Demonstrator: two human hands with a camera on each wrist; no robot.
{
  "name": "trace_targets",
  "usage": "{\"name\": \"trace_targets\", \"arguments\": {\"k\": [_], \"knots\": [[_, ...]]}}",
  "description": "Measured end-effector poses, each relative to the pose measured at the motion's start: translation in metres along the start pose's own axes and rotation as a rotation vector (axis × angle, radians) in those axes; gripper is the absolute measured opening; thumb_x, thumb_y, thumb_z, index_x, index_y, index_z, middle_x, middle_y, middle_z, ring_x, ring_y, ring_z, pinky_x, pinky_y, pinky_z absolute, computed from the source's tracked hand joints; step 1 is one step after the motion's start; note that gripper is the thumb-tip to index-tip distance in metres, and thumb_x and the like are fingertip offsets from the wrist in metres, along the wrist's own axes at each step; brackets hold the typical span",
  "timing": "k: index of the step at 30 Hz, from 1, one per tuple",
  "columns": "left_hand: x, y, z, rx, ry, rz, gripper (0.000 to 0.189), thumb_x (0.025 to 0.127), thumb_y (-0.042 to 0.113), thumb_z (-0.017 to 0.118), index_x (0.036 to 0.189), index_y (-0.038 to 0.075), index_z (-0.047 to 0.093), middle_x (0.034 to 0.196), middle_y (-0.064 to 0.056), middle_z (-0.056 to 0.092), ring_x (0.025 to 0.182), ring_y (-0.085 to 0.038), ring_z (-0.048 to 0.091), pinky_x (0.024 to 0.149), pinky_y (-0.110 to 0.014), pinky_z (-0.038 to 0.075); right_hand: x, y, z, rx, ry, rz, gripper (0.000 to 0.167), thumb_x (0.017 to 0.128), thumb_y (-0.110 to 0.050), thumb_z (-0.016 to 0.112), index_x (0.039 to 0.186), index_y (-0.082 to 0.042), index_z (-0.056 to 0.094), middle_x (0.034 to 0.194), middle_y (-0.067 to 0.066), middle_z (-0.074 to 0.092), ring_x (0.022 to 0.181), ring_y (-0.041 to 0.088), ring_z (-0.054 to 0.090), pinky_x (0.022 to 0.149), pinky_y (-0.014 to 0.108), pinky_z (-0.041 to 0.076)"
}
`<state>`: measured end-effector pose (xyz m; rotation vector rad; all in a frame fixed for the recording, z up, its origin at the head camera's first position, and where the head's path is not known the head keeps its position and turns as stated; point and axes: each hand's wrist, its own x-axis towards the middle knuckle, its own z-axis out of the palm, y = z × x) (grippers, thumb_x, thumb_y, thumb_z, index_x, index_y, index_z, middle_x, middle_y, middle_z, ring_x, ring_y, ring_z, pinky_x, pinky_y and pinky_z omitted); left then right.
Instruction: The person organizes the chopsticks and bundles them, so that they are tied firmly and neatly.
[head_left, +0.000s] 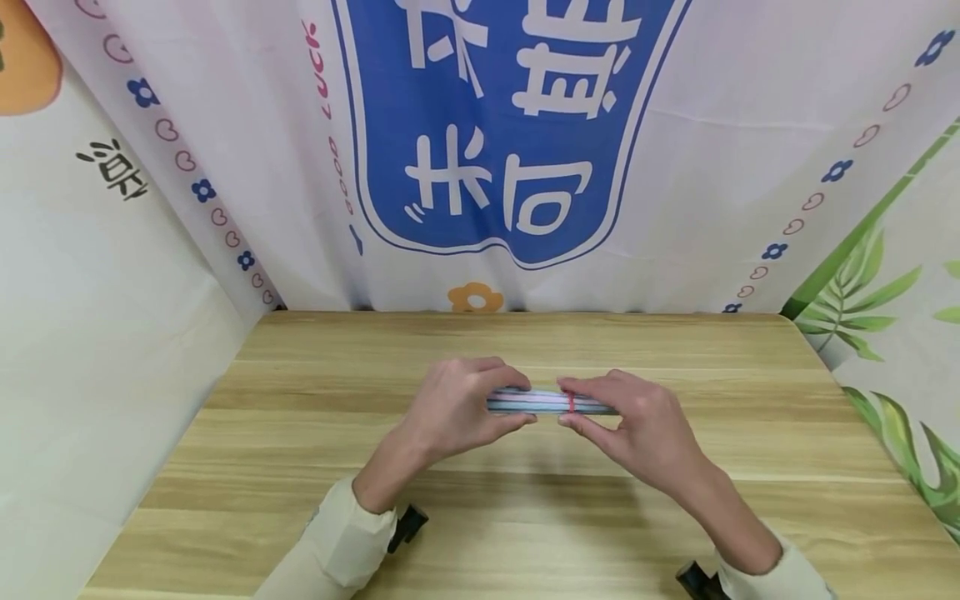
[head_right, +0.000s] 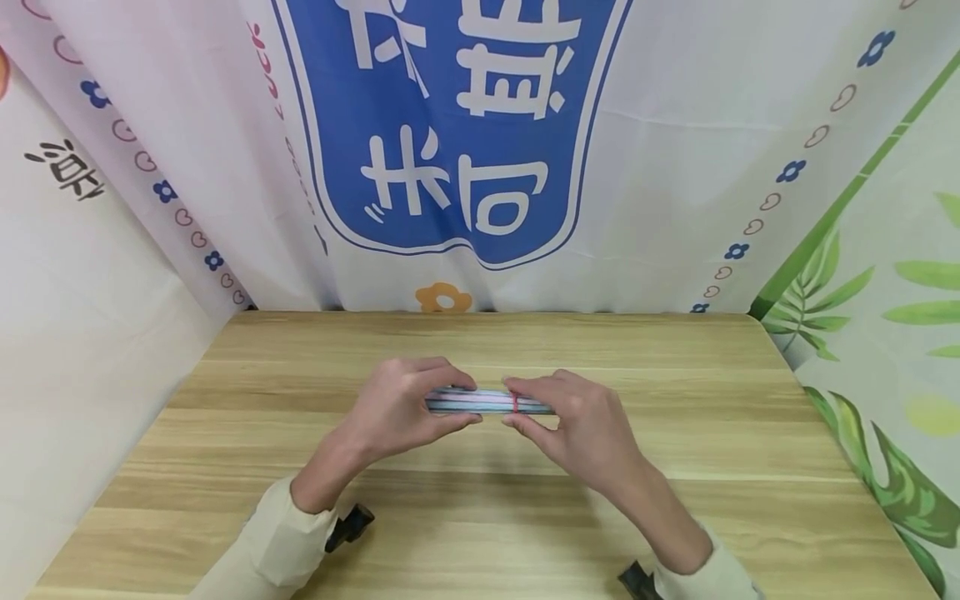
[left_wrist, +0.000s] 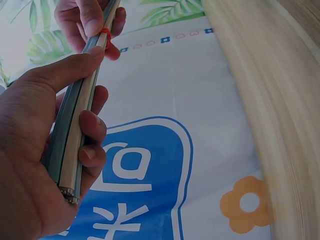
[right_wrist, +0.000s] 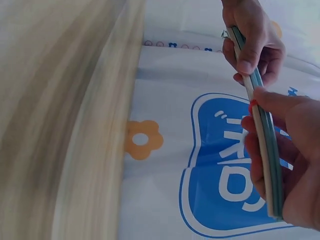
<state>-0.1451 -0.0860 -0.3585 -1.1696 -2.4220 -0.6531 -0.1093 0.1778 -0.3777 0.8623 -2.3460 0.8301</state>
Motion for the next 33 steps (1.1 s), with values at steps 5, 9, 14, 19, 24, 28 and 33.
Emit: {"name": "trace_targets", "arguments": {"k": [5, 9, 14, 19, 24, 28, 33], "knots": [[0.001, -0.002, -0.001, -0.004, 0.01, -0.003, 0.031, 0.079, 0.03, 0.098, 0.101, 0.014, 0.083, 0.091, 0.003, 0.081, 0.07, -0.005, 0.071, 0.065, -0.016, 0.054, 0.002, 0.002, -0.011, 0.039, -0.088, 0.07, 0.033, 0.083, -0.013, 0.093, 0.113, -0.018, 0.079, 0.106, -0.008, 0.08, 0.092, 0.007, 0.075, 0.078, 0.03, 0.063], [0.002, -0.003, -0.002, -0.033, -0.003, 0.004, 0.031, 0.079, 0.027, 0.097, 0.102, 0.014, 0.083, 0.092, 0.003, 0.081, 0.072, -0.005, 0.071, 0.066, -0.016, 0.054, 0.003, 0.004, -0.012, 0.062, -0.117, 0.086, 0.026, 0.086, -0.012, 0.091, 0.107, -0.021, 0.078, 0.102, -0.013, 0.078, 0.09, 0.002, 0.073, 0.078, 0.029, 0.063], [0.0, -0.005, -0.005, -0.124, -0.066, -0.004, 0.029, 0.081, 0.018, 0.094, 0.106, 0.011, 0.082, 0.098, 0.0, 0.081, 0.077, -0.005, 0.07, 0.071, -0.015, 0.055, 0.0, 0.006, -0.008, 0.048, -0.086, 0.046, 0.026, 0.086, -0.01, 0.09, 0.108, -0.02, 0.08, 0.103, -0.01, 0.081, 0.089, 0.006, 0.077, 0.078, 0.028, 0.063], [-0.002, -0.005, -0.005, -0.156, -0.094, -0.026, 0.029, 0.083, 0.016, 0.093, 0.107, 0.01, 0.081, 0.099, -0.002, 0.08, 0.079, -0.006, 0.07, 0.072, -0.015, 0.056, -0.002, 0.004, -0.004, 0.041, -0.007, -0.006, 0.03, 0.08, -0.006, 0.092, 0.106, -0.019, 0.083, 0.101, -0.007, 0.083, 0.087, 0.011, 0.08, 0.078, 0.022, 0.061], [-0.001, -0.002, -0.003, -0.171, -0.097, -0.001, 0.029, 0.083, 0.017, 0.093, 0.108, 0.009, 0.081, 0.099, -0.003, 0.08, 0.08, -0.006, 0.071, 0.072, -0.013, 0.056, -0.003, 0.0, 0.001, 0.018, 0.035, -0.026, 0.033, 0.076, -0.012, 0.096, 0.106, -0.02, 0.085, 0.099, -0.006, 0.084, 0.084, 0.012, 0.08, 0.067, 0.014, 0.056], [0.0, 0.001, -0.002, -0.154, -0.106, 0.012, 0.03, 0.084, 0.018, 0.093, 0.109, 0.009, 0.081, 0.1, -0.003, 0.08, 0.081, -0.008, 0.073, 0.073, -0.013, 0.057, -0.001, -0.001, 0.003, -0.038, 0.0, -0.032, 0.036, 0.079, -0.022, 0.096, 0.113, -0.02, 0.085, 0.103, -0.005, 0.084, 0.084, 0.012, 0.079, 0.06, 0.014, 0.053], [0.0, 0.0, -0.002, -0.134, -0.106, -0.005, 0.03, 0.083, 0.018, 0.094, 0.109, 0.009, 0.081, 0.1, -0.003, 0.08, 0.08, -0.008, 0.073, 0.073, -0.014, 0.057, -0.001, -0.001, -0.005, -0.003, -0.077, 0.043, 0.039, 0.081, -0.021, 0.095, 0.117, -0.018, 0.08, 0.108, -0.007, 0.081, 0.088, 0.007, 0.075, 0.071, 0.025, 0.06]]}}
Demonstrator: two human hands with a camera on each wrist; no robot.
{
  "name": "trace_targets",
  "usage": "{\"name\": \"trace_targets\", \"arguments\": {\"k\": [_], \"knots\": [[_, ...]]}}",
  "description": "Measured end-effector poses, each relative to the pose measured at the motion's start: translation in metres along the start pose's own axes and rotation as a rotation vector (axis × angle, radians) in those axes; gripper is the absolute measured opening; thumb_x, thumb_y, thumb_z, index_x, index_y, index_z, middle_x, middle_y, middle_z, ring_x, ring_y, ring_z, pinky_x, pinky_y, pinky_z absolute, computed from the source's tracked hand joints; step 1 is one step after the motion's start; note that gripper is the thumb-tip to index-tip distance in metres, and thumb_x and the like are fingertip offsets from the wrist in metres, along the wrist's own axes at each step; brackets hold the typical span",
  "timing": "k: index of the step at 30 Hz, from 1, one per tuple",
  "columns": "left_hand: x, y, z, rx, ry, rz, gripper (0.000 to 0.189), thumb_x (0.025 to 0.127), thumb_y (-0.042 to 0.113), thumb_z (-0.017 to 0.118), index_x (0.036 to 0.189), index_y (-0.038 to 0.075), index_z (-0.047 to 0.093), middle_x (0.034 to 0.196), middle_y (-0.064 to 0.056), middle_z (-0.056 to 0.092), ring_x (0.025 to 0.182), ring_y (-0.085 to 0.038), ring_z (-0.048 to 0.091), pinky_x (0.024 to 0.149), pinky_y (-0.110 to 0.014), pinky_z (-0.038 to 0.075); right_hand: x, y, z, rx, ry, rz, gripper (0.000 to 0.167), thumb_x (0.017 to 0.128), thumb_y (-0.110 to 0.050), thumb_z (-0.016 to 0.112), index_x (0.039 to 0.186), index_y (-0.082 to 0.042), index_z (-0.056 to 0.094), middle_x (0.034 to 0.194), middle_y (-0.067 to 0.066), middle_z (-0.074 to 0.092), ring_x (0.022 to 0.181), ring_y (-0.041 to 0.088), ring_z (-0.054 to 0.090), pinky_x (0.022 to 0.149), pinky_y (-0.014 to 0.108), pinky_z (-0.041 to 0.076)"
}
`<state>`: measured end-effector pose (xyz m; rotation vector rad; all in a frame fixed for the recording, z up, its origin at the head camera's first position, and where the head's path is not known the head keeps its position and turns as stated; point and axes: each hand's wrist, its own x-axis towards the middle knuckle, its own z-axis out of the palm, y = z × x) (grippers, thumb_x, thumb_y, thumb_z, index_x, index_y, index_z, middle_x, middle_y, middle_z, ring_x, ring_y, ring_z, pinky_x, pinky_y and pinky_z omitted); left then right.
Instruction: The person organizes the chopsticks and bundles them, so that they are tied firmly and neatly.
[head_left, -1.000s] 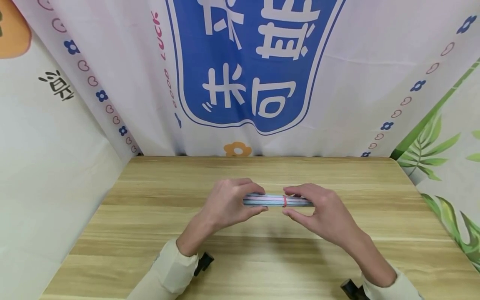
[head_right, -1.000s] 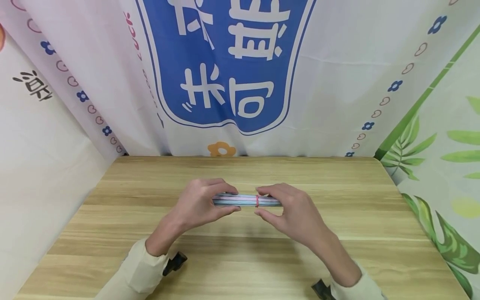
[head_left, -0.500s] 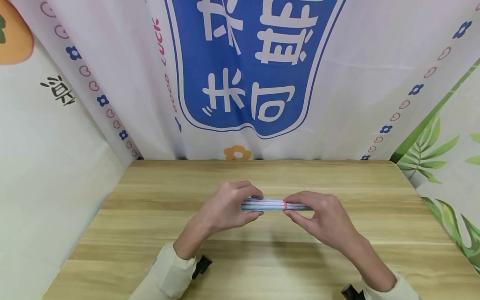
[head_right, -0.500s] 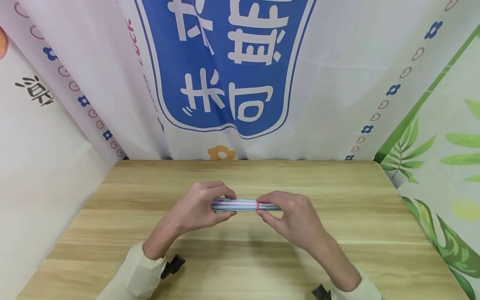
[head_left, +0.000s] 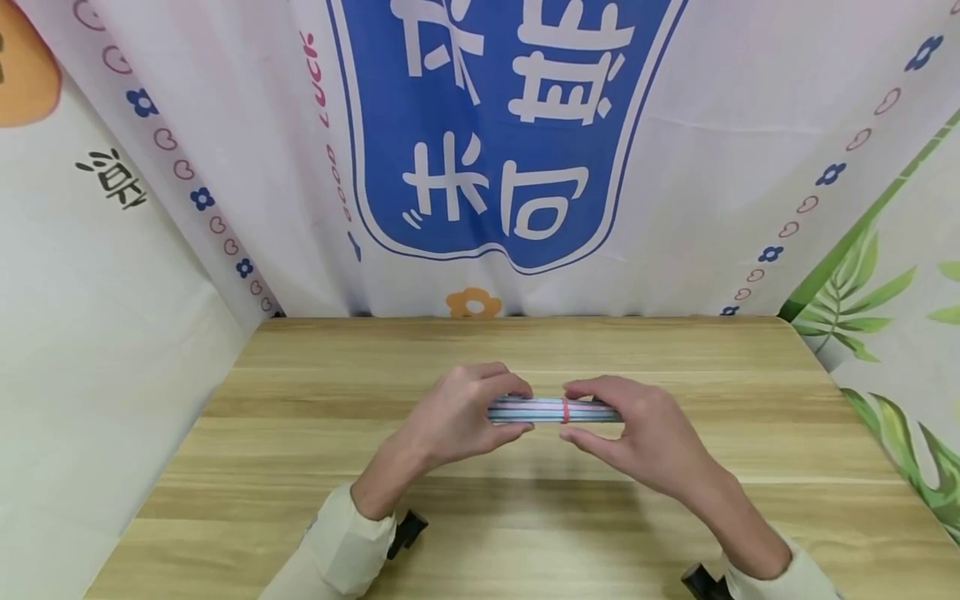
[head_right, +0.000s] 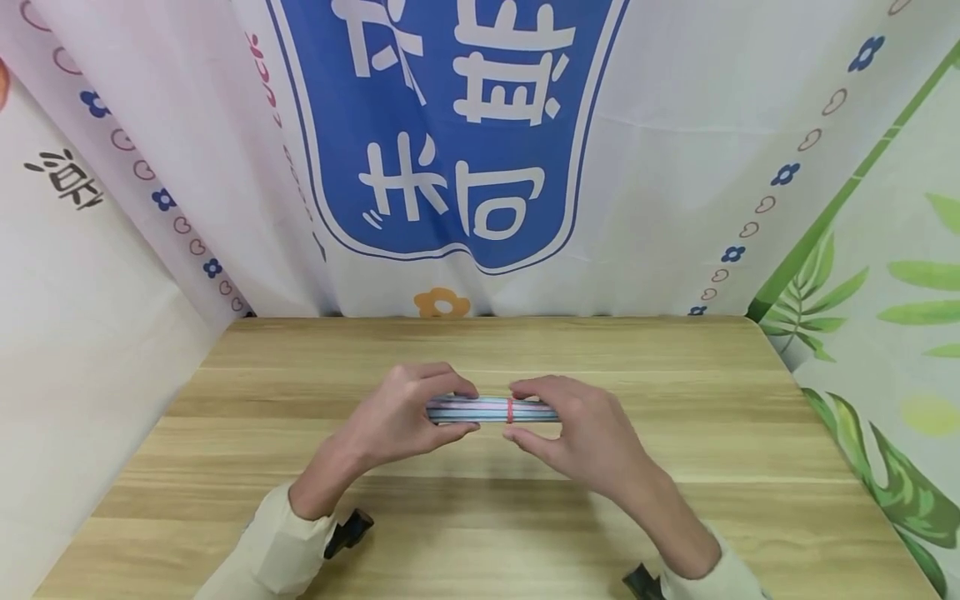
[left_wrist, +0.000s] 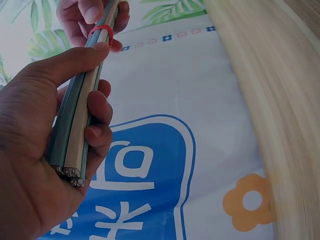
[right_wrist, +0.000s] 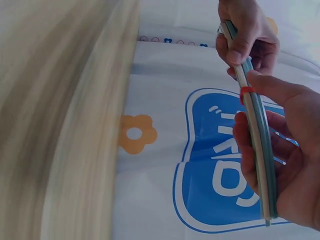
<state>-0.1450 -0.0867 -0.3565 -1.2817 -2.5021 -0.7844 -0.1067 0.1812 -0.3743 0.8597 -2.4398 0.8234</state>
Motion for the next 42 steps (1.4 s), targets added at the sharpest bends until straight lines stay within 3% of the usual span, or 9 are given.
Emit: {"name": "trace_targets", "arguments": {"k": [3, 8, 15, 23, 31, 36, 42], "knots": [[0.001, -0.001, -0.001, -0.008, 0.001, 0.004, 0.029, 0.084, 0.017, 0.093, 0.109, 0.009, 0.081, 0.1, -0.004, 0.08, 0.08, -0.007, 0.073, 0.073, -0.014, 0.057, 0.0, 0.001, -0.003, 0.056, -0.018, 0.015, 0.03, 0.084, -0.014, 0.091, 0.11, -0.021, 0.077, 0.105, -0.012, 0.078, 0.088, 0.003, 0.072, 0.076, 0.027, 0.062], [0.001, -0.002, 0.0, -0.012, 0.011, 0.006, 0.029, 0.083, 0.017, 0.094, 0.107, 0.009, 0.08, 0.099, -0.003, 0.08, 0.078, -0.006, 0.071, 0.072, -0.013, 0.056, -0.001, 0.002, 0.0, 0.087, 0.01, -0.021, 0.026, 0.086, -0.01, 0.089, 0.108, -0.022, 0.08, 0.103, -0.011, 0.079, 0.089, 0.005, 0.075, 0.077, 0.021, 0.06], [0.001, -0.002, 0.001, -0.015, 0.015, 0.002, 0.029, 0.083, 0.017, 0.094, 0.107, 0.009, 0.08, 0.098, -0.003, 0.08, 0.078, -0.007, 0.072, 0.072, -0.014, 0.057, -0.002, 0.002, 0.006, 0.107, 0.052, -0.004, 0.025, 0.084, -0.009, 0.092, 0.105, -0.021, 0.084, 0.101, -0.008, 0.08, 0.081, 0.007, 0.075, 0.061, 0.012, 0.052], [0.0, -0.001, 0.001, -0.013, 0.005, 0.002, 0.028, 0.084, 0.017, 0.093, 0.107, 0.009, 0.08, 0.099, -0.003, 0.08, 0.079, -0.006, 0.073, 0.072, -0.014, 0.057, -0.003, 0.002, 0.009, 0.048, 0.07, -0.006, 0.029, 0.079, -0.016, 0.096, 0.107, -0.021, 0.087, 0.098, -0.01, 0.078, 0.068, -0.003, 0.058, 0.056, 0.009, 0.04], [0.0, 0.001, 0.004, -0.006, 0.005, 0.001, 0.028, 0.084, 0.018, 0.093, 0.108, 0.01, 0.08, 0.1, -0.004, 0.081, 0.08, -0.008, 0.075, 0.072, -0.014, 0.057, -0.001, 0.002, 0.013, -0.042, 0.087, -0.021, 0.035, 0.075, -0.026, 0.099, 0.108, -0.023, 0.088, 0.095, -0.012, 0.073, 0.064, -0.002, 0.052, 0.055, 0.01, 0.036], [0.0, 0.001, 0.003, 0.007, 0.009, -0.007, 0.03, 0.083, 0.017, 0.094, 0.107, 0.01, 0.08, 0.1, -0.003, 0.081, 0.08, -0.008, 0.074, 0.072, -0.015, 0.058, -0.001, 0.001, 0.011, -0.054, 0.064, -0.008, 0.035, 0.076, -0.027, 0.098, 0.109, -0.022, 0.087, 0.096, -0.011, 0.074, 0.066, -0.002, 0.053, 0.055, 0.014, 0.04], [0.0, 0.0, 0.003, 0.024, 0.016, -0.012, 0.03, 0.082, 0.019, 0.095, 0.108, 0.011, 0.08, 0.1, -0.002, 0.081, 0.079, -0.007, 0.073, 0.073, -0.017, 0.058, -0.004, 0.0, 0.003, -0.039, 0.007, 0.027, 0.038, 0.08, -0.024, 0.096, 0.116, -0.021, 0.085, 0.102, -0.009, 0.077, 0.077, 0.003, 0.065, 0.063, 0.022, 0.053]]}}
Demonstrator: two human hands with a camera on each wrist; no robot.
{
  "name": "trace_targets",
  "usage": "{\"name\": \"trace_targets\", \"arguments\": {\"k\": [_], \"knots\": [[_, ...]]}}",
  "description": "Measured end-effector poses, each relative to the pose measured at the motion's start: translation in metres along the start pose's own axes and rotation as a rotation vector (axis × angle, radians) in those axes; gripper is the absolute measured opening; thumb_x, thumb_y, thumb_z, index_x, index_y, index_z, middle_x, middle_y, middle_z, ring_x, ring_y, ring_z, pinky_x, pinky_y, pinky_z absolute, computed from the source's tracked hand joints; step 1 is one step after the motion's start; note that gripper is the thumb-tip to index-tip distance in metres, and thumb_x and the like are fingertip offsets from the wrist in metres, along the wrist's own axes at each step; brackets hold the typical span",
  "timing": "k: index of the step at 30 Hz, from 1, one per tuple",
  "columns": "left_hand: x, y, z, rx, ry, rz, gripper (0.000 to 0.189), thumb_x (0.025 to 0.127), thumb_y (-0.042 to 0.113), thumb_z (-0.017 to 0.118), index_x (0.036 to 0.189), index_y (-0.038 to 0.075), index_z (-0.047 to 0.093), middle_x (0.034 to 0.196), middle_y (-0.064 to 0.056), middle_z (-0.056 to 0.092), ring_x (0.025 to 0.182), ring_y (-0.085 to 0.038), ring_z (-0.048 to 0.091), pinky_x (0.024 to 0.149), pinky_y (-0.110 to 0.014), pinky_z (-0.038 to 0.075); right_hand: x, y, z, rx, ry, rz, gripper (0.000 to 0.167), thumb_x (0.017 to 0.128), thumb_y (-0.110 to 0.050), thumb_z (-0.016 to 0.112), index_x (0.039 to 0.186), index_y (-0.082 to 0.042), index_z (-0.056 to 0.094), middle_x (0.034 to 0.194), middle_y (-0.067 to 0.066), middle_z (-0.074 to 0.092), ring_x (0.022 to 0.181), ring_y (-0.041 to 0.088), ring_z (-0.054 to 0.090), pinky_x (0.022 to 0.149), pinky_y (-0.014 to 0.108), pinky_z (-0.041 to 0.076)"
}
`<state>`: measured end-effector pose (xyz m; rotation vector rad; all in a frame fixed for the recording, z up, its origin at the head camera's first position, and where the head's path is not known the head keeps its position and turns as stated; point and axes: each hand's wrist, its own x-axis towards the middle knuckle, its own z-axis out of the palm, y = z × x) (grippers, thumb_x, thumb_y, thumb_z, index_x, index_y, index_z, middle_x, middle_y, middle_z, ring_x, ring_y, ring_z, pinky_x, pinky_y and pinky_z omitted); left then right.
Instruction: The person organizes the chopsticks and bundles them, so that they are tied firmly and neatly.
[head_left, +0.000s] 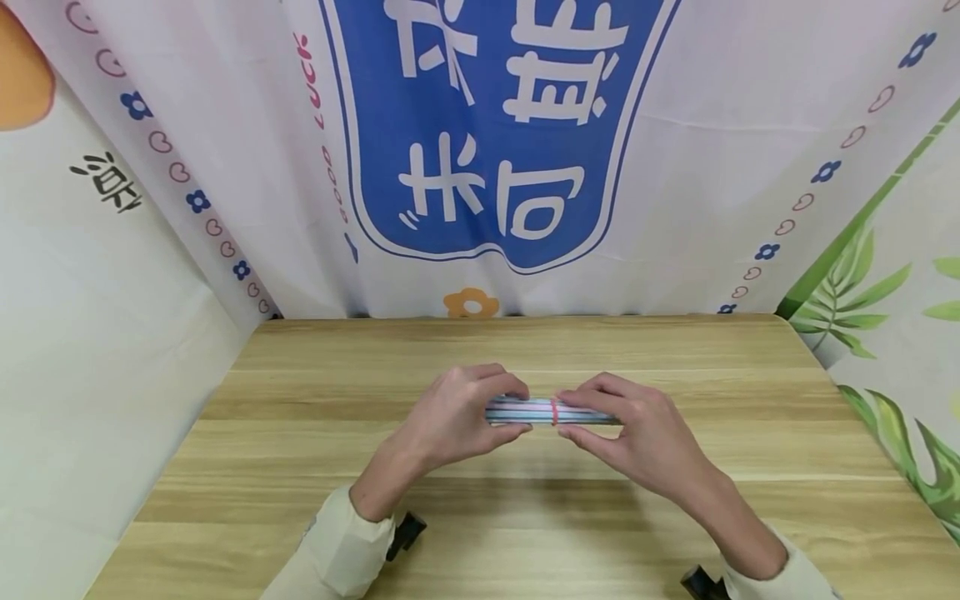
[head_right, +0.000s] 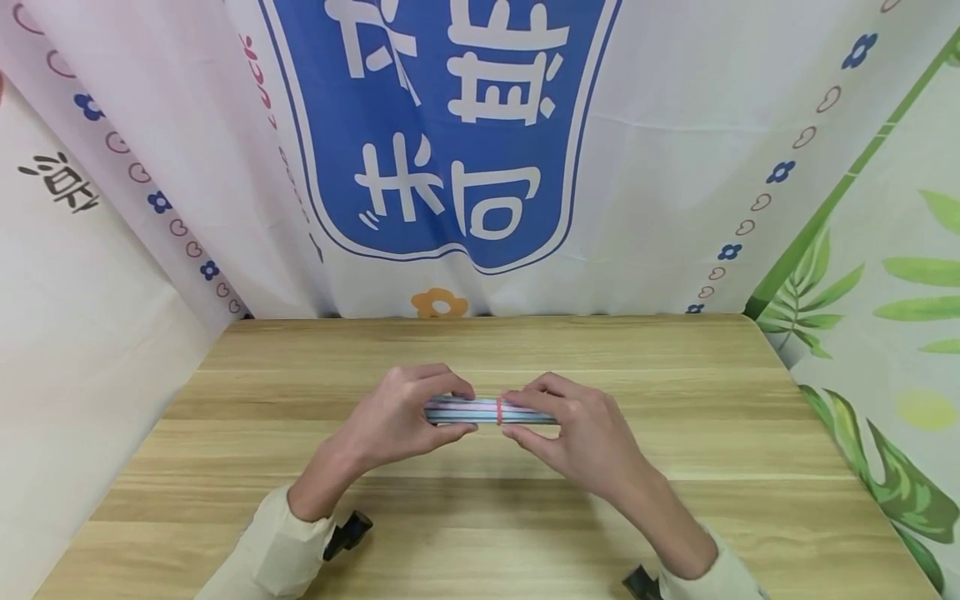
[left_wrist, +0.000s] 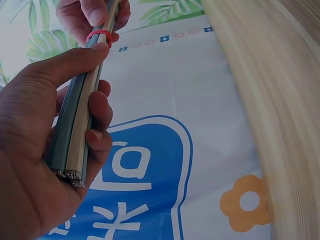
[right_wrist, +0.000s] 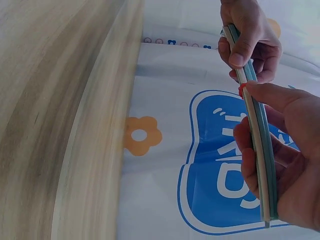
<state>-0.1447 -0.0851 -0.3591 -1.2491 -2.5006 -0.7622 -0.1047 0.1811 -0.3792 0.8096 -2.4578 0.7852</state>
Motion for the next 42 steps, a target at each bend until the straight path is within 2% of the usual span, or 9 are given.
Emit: {"name": "trace_targets", "arguments": {"k": [6, 17, 22, 27, 36, 42], "knots": [[-0.002, -0.003, -0.003, 0.024, 0.02, -0.01, 0.03, 0.081, 0.02, 0.095, 0.107, 0.012, 0.081, 0.099, 0.0, 0.081, 0.077, -0.007, 0.072, 0.072, -0.018, 0.058, -0.004, 0.006, -0.008, 0.011, -0.028, 0.043, 0.036, 0.081, -0.022, 0.096, 0.115, -0.019, 0.084, 0.105, -0.009, 0.078, 0.082, 0.003, 0.068, 0.065, 0.021, 0.054], [-0.006, -0.008, -0.006, 0.052, 0.075, -0.019, 0.031, 0.079, 0.025, 0.097, 0.104, 0.014, 0.082, 0.095, 0.002, 0.081, 0.074, -0.005, 0.071, 0.067, -0.016, 0.054, -0.007, 0.017, -0.021, 0.06, 0.007, 0.051, 0.035, 0.079, -0.01, 0.095, 0.111, -0.017, 0.084, 0.103, -0.007, 0.08, 0.085, 0.005, 0.072, 0.061, 0.014, 0.05], [-0.009, -0.009, -0.007, 0.043, 0.107, -0.018, 0.031, 0.078, 0.027, 0.098, 0.102, 0.014, 0.083, 0.094, 0.002, 0.082, 0.074, -0.006, 0.073, 0.066, -0.016, 0.054, -0.01, 0.02, -0.026, 0.038, -0.005, 0.074, 0.034, 0.08, -0.01, 0.095, 0.11, -0.019, 0.084, 0.103, -0.009, 0.08, 0.083, 0.003, 0.067, 0.059, 0.015, 0.05], [-0.01, -0.01, -0.009, 0.023, 0.134, -0.014, 0.031, 0.078, 0.029, 0.098, 0.1, 0.013, 0.084, 0.093, 0.002, 0.083, 0.075, -0.007, 0.076, 0.067, -0.018, 0.056, -0.015, 0.025, -0.031, 0.039, -0.003, 0.073, 0.035, 0.079, -0.007, 0.094, 0.109, -0.021, 0.083, 0.1, -0.011, 0.078, 0.077, -0.001, 0.06, 0.063, 0.013, 0.05], [-0.011, -0.012, -0.012, -0.08, 0.079, -0.05, 0.03, 0.082, 0.023, 0.096, 0.104, 0.009, 0.083, 0.098, -0.001, 0.081, 0.081, -0.008, 0.074, 0.072, -0.019, 0.059, -0.016, 0.028, -0.032, 0.075, 0.035, 0.048, 0.037, 0.078, -0.002, 0.094, 0.108, -0.023, 0.084, 0.097, -0.012, 0.078, 0.073, -0.003, 0.061, 0.065, 0.01, 0.05], [-0.014, -0.013, -0.013, -0.069, 0.032, -0.079, 0.031, 0.081, 0.016, 0.095, 0.108, 0.009, 0.082, 0.101, -0.002, 0.079, 0.084, -0.009, 0.071, 0.074, -0.019, 0.058, -0.018, 0.029, -0.033, 0.093, 0.04, 0.07, 0.036, 0.078, 0.0, 0.093, 0.105, -0.022, 0.084, 0.095, -0.011, 0.078, 0.071, -0.003, 0.061, 0.063, 0.013, 0.052]]}}
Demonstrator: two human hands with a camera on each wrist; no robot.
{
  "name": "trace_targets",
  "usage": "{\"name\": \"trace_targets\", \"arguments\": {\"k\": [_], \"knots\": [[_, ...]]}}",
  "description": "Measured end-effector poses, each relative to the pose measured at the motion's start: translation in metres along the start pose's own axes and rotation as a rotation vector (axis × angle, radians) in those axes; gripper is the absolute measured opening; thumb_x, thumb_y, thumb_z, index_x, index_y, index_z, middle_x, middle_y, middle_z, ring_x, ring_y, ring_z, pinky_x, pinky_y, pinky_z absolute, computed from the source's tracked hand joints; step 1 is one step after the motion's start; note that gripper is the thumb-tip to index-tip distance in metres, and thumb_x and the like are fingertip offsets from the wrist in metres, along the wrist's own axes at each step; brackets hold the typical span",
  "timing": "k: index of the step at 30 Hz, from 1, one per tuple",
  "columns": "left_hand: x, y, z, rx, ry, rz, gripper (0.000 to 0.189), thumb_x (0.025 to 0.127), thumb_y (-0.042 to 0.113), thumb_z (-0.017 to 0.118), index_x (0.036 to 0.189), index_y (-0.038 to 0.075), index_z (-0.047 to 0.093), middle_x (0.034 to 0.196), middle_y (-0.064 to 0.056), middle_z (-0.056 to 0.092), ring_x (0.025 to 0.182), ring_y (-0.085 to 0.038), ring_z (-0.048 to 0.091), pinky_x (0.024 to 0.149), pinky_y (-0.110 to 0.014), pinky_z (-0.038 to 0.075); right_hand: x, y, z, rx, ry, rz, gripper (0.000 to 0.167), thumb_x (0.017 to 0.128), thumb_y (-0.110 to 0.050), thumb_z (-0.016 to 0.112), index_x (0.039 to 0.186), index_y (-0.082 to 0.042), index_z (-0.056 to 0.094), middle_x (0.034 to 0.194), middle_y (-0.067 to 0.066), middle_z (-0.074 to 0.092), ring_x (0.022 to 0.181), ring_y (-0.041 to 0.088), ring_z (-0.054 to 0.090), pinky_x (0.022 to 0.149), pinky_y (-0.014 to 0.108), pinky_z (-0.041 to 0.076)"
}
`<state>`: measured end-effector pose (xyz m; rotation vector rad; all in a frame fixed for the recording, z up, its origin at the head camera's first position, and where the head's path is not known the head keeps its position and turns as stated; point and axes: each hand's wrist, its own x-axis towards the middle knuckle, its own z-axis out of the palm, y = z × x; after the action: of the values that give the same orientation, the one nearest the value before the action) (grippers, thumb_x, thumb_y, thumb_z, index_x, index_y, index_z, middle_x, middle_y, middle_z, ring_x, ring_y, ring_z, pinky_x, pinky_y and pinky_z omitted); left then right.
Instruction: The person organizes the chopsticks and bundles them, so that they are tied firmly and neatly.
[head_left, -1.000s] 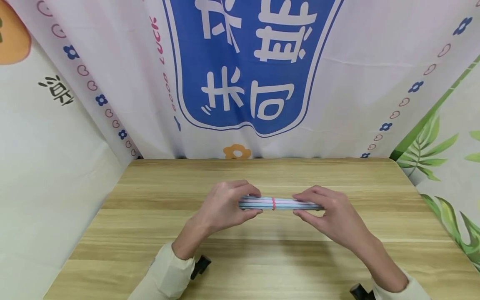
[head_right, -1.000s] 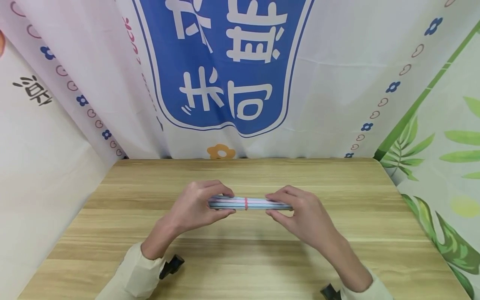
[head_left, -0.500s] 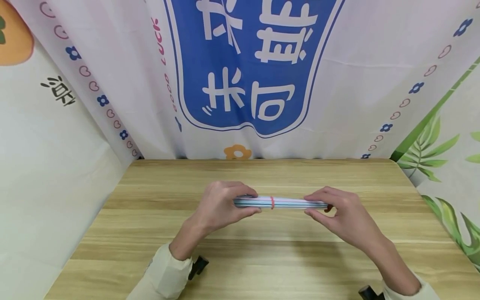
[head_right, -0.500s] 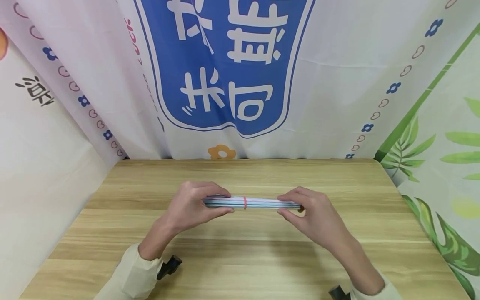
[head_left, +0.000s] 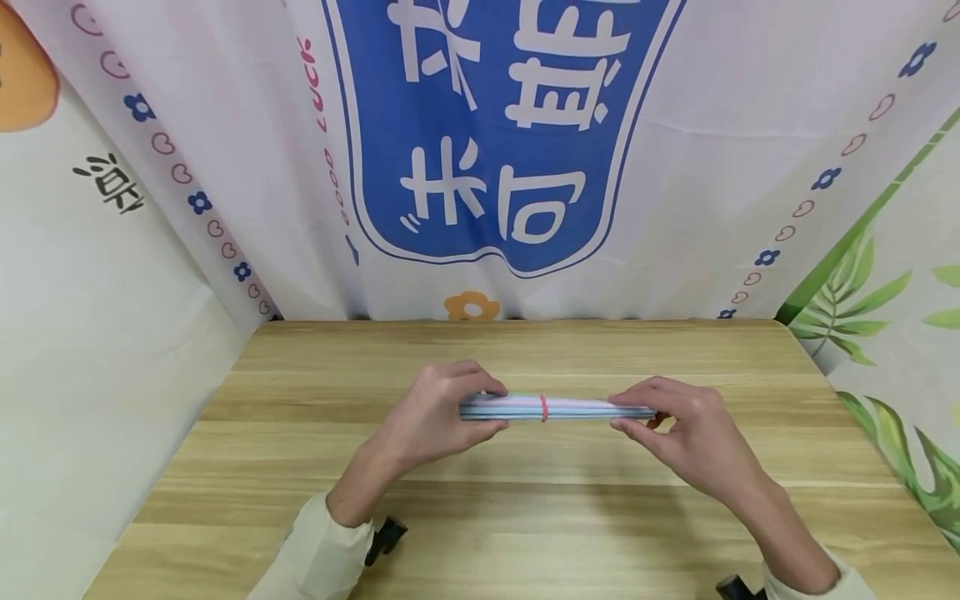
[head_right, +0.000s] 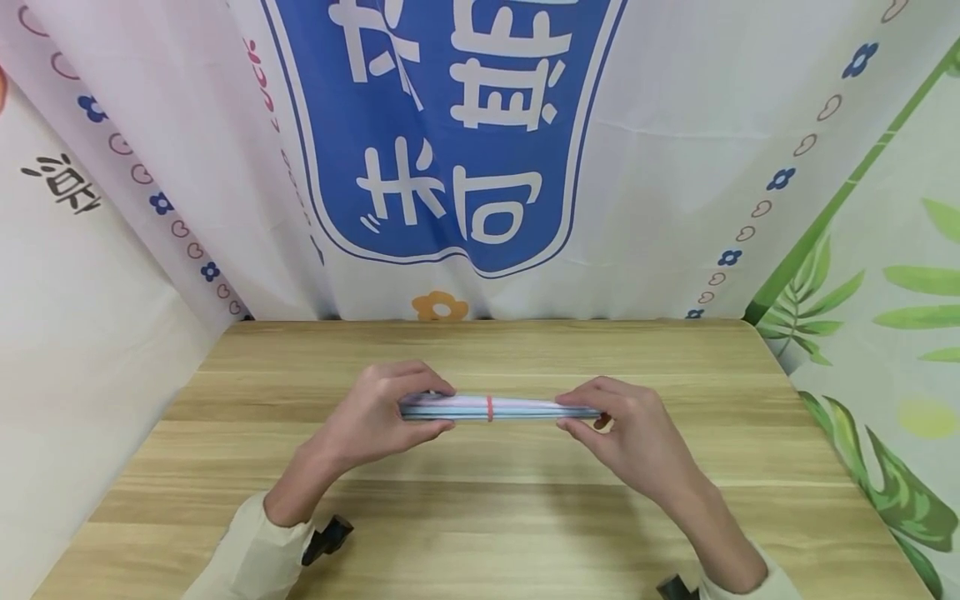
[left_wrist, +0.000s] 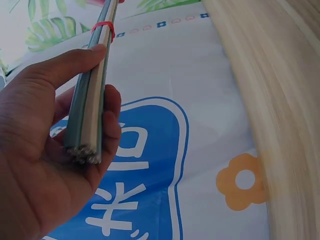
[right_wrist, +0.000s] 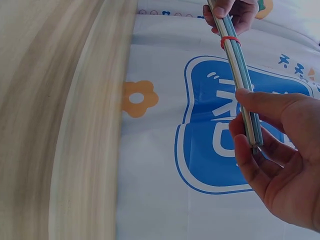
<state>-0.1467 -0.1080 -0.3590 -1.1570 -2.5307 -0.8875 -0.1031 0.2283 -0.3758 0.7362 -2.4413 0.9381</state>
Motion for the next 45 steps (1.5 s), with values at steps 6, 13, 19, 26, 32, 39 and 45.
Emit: {"name": "trace_targets", "arguments": {"k": [6, 13, 19, 26, 32, 39, 45], "knots": [[-0.017, -0.008, 0.001, -0.016, -0.006, -0.023, 0.036, 0.079, 0.005, 0.089, 0.113, 0.01, 0.081, 0.103, -0.001, 0.078, 0.087, -0.009, 0.067, 0.074, -0.021, 0.057, -0.005, 0.002, 0.004, 0.045, -0.025, 0.059, 0.035, 0.079, 0.002, 0.092, 0.105, -0.02, 0.084, 0.099, -0.008, 0.079, 0.073, -0.001, 0.063, 0.064, 0.015, 0.055], [-0.033, -0.017, 0.008, -0.081, 0.05, -0.039, 0.039, 0.076, 0.001, 0.091, 0.111, 0.011, 0.081, 0.106, -0.001, 0.08, 0.089, -0.01, 0.071, 0.075, -0.023, 0.06, -0.011, 0.003, 0.012, 0.096, -0.04, 0.073, 0.037, 0.079, 0.004, 0.091, 0.105, -0.021, 0.083, 0.101, -0.009, 0.079, 0.075, -0.001, 0.063, 0.064, 0.018, 0.057], [-0.039, -0.023, 0.013, -0.095, 0.086, -0.062, 0.035, 0.077, 0.004, 0.093, 0.11, 0.012, 0.082, 0.105, -0.001, 0.081, 0.089, -0.01, 0.073, 0.076, -0.025, 0.061, -0.017, 0.008, 0.02, 0.128, -0.062, 0.083, 0.035, 0.08, 0.004, 0.091, 0.105, -0.02, 0.083, 0.103, -0.006, 0.08, 0.076, -0.002, 0.066, 0.063, 0.02, 0.057], [-0.045, -0.027, 0.02, -0.082, 0.079, -0.116, 0.034, 0.076, 0.003, 0.095, 0.106, 0.01, 0.082, 0.105, -0.003, 0.078, 0.086, -0.011, 0.071, 0.07, -0.022, 0.058, -0.02, 0.014, 0.029, 0.159, -0.085, 0.105, 0.032, 0.082, 0.0, 0.09, 0.105, -0.021, 0.083, 0.1, -0.006, 0.08, 0.076, -0.001, 0.066, 0.063, 0.023, 0.058], [-0.047, -0.031, 0.022, -0.061, 0.051, -0.131, 0.032, 0.077, 0.003, 0.095, 0.105, 0.011, 0.081, 0.105, -0.002, 0.076, 0.085, -0.01, 0.068, 0.07, -0.021, 0.057, -0.023, 0.018, 0.036, 0.157, -0.125, 0.15, 0.028, 0.084, -0.004, 0.09, 0.104, -0.022, 0.083, 0.099, -0.007, 0.079, 0.078, -0.002, 0.066, 0.064, 0.023, 0.058], [-0.048, -0.039, 0.028, -0.084, -0.012, -0.129, 0.031, 0.079, 0.001, 0.092, 0.105, 0.011, 0.081, 0.107, -0.003, 0.077, 0.089, -0.01, 0.069, 0.075, -0.022, 0.059, -0.024, 0.023, 0.038, 0.153, -0.164, 0.176, 0.024, 0.087, -0.008, 0.089, 0.104, -0.024, 0.082, 0.098, -0.008, 0.079, 0.079, -0.002, 0.065, 0.065, 0.023, 0.057], [-0.049, -0.043, 0.035, -0.086, -0.056, -0.133, 0.03, 0.079, 0.0, 0.091, 0.105, 0.01, 0.081, 0.108, -0.003, 0.078, 0.093, -0.013, 0.071, 0.078, -0.023, 0.06, -0.026, 0.03, 0.041, 0.174, -0.212, 0.2, 0.025, 0.087, -0.006, 0.088, 0.104, -0.024, 0.082, 0.099, -0.009, 0.079, 0.083, -0.001, 0.067, 0.067, 0.023, 0.058]]}}
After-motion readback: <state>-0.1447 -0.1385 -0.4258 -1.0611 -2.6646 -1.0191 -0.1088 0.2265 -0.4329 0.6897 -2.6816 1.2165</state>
